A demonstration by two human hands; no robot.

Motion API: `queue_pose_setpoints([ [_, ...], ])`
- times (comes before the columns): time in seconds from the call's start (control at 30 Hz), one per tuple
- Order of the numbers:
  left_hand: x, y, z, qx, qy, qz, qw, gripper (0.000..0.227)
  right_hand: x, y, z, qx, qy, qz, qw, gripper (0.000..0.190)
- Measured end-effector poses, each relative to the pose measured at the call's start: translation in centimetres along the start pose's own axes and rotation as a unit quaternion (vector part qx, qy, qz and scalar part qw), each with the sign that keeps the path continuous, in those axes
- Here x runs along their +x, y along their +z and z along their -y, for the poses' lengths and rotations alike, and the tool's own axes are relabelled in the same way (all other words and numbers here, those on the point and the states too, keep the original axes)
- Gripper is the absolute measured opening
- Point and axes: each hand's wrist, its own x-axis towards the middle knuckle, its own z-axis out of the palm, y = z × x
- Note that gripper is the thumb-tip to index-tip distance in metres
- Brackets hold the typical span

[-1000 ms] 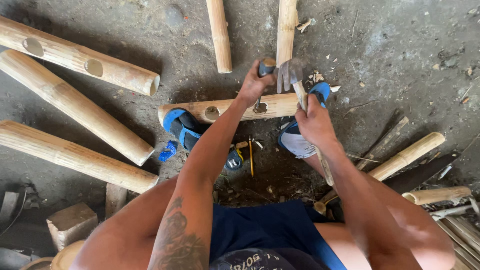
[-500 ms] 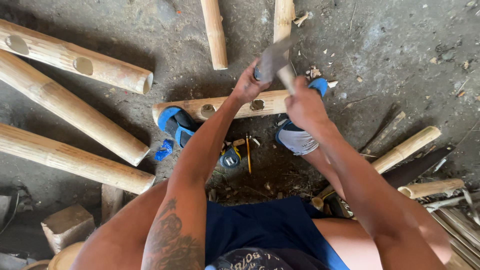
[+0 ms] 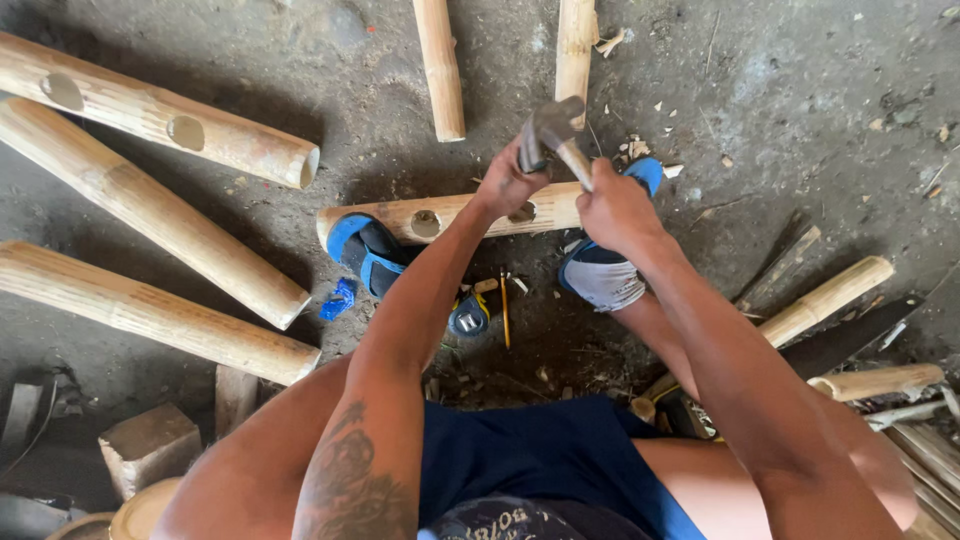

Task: The person sits on the floor and uses a hammer and a chisel to carve holes into bamboo poles. They repeatedly strike the chisel to remove material, occasionally pause to inspect the hole, and continue the process on multiple bamboo pieces.

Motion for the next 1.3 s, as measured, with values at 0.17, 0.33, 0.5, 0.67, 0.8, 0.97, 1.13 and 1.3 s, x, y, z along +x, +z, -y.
queue_pose_setpoints([
  [0.17,-0.6,0.2,-0.2,-0.023,-0.062,0.002,0.998,0.042,-0.3,-0.3,-1.4,0.095,-0.013,-0.120,0.988,0.027],
  [0.33,-0.7,0.6,-0.1,-0.140,-0.116,-0.027,0.983,0.047,0.1,0.3,1.7,-0.047,-0.024,-0.012,0.999,0.028],
  [0.5,-0.8,-0.3,1.5,-0.160,-0.090,0.002,0.983,0.037,0.6,-2.9,1.0,0.079,-0.024,-0.104,0.991,0.025],
  [0.67,-2.0,-0.7,2.1,0.079,0.022,0.060,0.995,0.038,-1.3,1.8,0.8,-0.003,-0.008,-0.018,1.000,0.048],
  [0.8,-2.3,0.6,0.5,-0.441,-0.216,-0.082,0.867,0.049,-3.3,3.3,-2.0,0.062,-0.028,-0.087,0.994,0.042],
  [0.97,-1.3,0.9,-3.7,-0.104,-0.022,-0.041,0.994,0.052,-4.2,-0.1,-2.4,0.084,-0.008,-0.135,0.987,0.023],
  [1.13,-2.9,1.0,-6.7,0.037,-0.065,-0.057,0.996,0.046,-5.5,-1.7,0.2,0.113,0.004,-0.129,0.985,0.019],
  [1.3,-3.5,0.6,-6.3,0.109,0.047,-0.036,0.992,0.051,-6.8,-1.4,1.0,0.104,-0.009,-0.134,0.985,0.020],
])
